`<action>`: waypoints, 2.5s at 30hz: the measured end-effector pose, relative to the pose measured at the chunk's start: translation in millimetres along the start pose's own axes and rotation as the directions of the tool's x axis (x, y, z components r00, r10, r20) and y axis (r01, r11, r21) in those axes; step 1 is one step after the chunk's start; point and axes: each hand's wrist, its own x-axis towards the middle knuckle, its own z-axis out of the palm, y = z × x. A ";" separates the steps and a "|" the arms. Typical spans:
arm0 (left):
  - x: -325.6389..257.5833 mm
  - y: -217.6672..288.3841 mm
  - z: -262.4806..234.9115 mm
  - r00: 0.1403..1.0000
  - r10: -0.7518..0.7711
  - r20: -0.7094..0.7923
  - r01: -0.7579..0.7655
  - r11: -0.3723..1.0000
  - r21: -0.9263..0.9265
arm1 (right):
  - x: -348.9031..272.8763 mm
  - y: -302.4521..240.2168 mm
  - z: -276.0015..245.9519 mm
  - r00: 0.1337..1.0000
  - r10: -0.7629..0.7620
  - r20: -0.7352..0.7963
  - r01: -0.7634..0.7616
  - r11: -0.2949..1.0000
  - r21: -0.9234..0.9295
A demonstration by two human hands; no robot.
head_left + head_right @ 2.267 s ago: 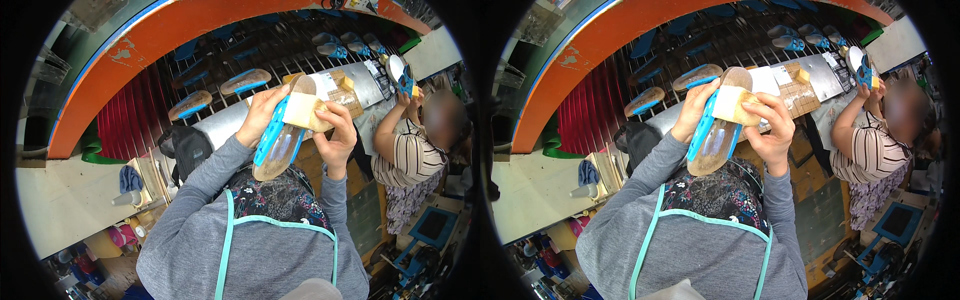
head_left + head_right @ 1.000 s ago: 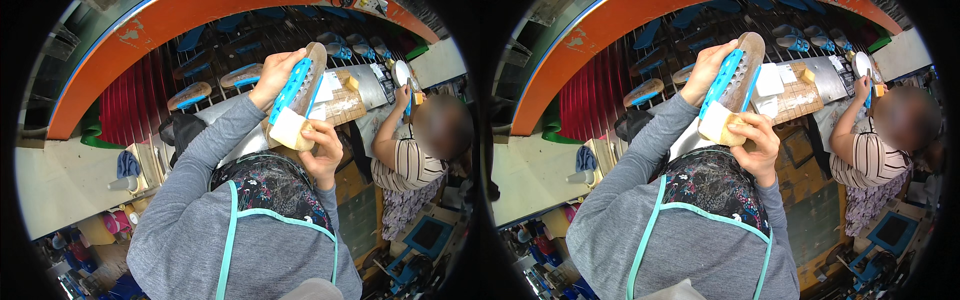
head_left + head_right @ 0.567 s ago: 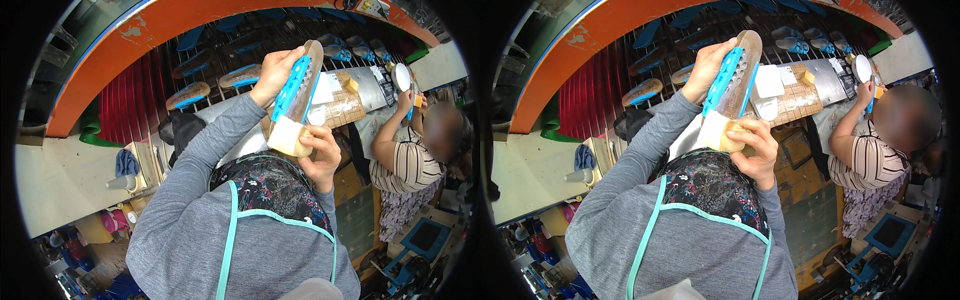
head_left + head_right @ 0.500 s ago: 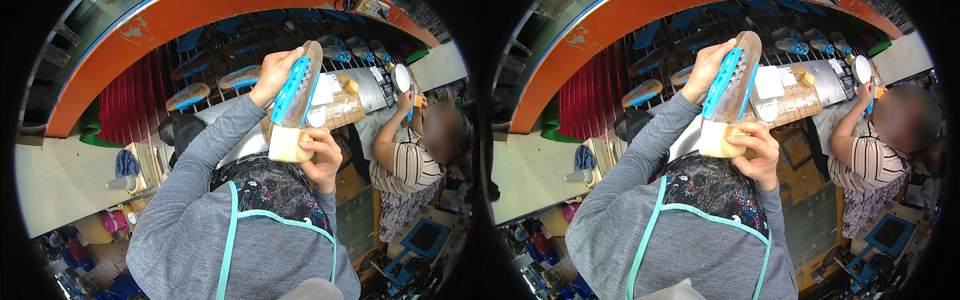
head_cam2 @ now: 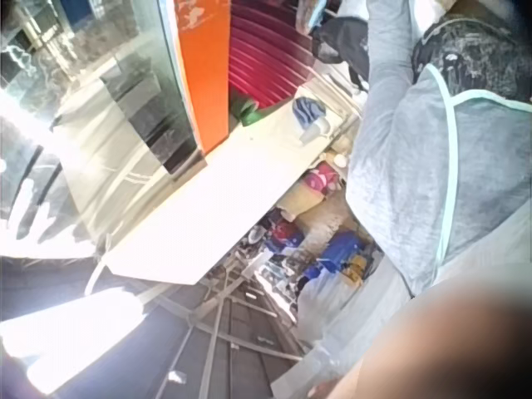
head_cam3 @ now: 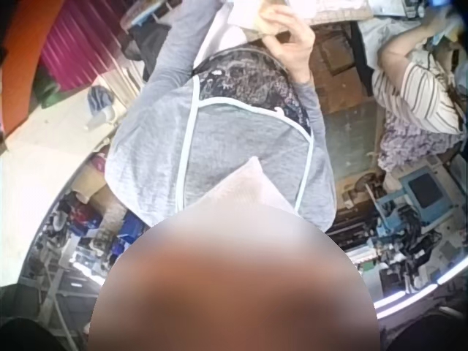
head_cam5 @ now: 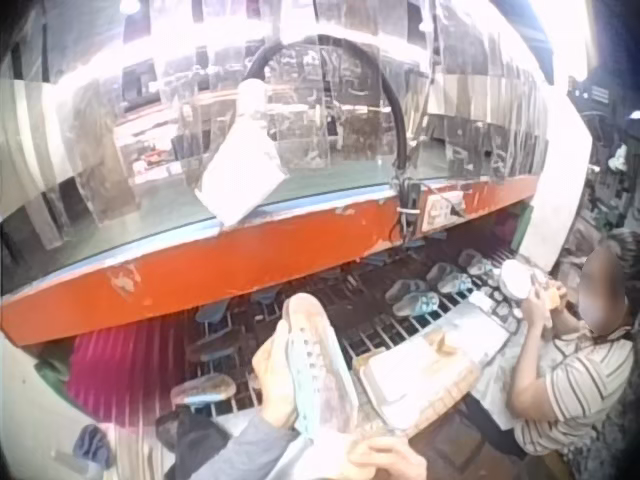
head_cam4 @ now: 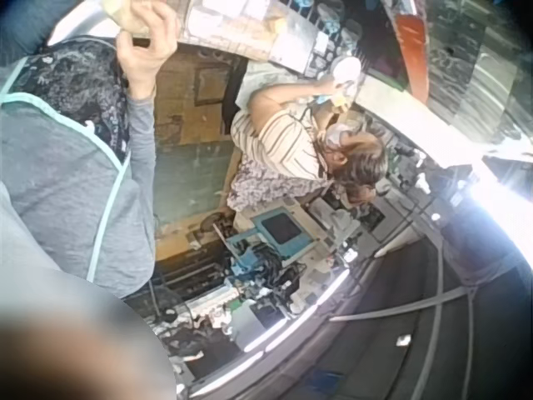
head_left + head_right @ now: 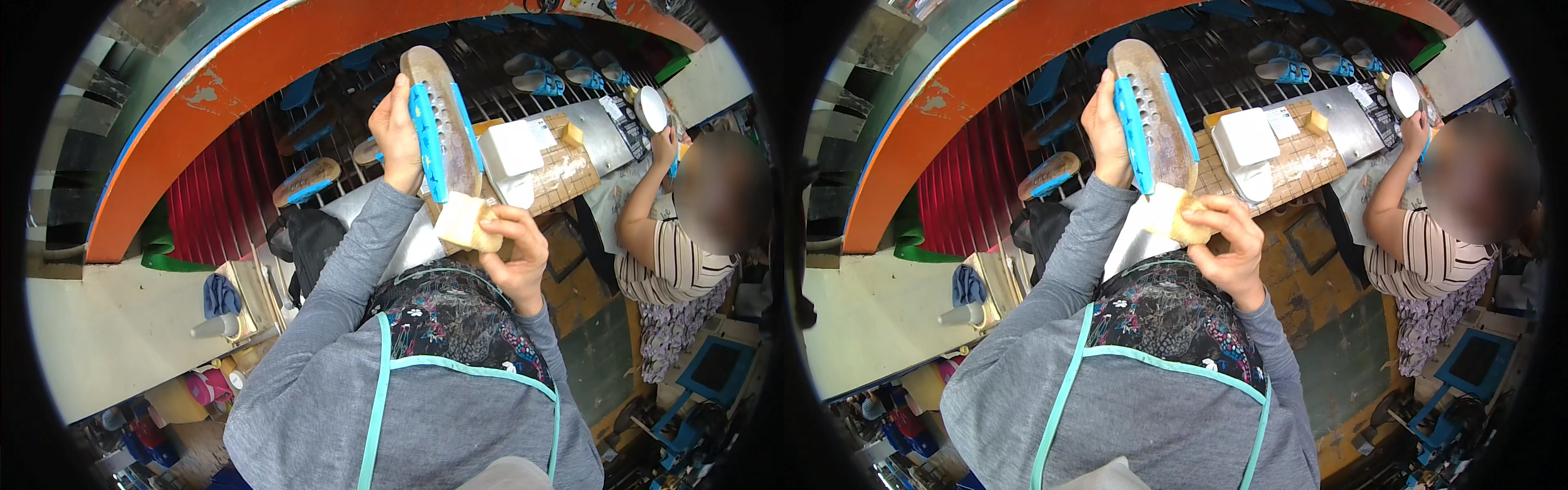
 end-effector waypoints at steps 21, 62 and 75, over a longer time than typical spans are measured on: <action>-11.5 1.8 -17.4 0.988 -0.134 0.075 0.150 0.949 -0.278 | -0.8 8.1 6.0 0.946 -0.010 -0.324 -0.090 0.952 -0.293; 11.5 -26.3 2.6 0.993 -0.120 0.000 0.119 0.986 -0.121 | -16.8 5.3 -0.2 0.979 -0.097 -0.179 0.028 0.937 -0.349; 2.0 -26.0 11.9 0.990 -0.106 0.089 0.106 0.994 0.004 | -11.4 6.5 -6.4 0.957 -0.263 -0.124 0.222 0.936 -0.271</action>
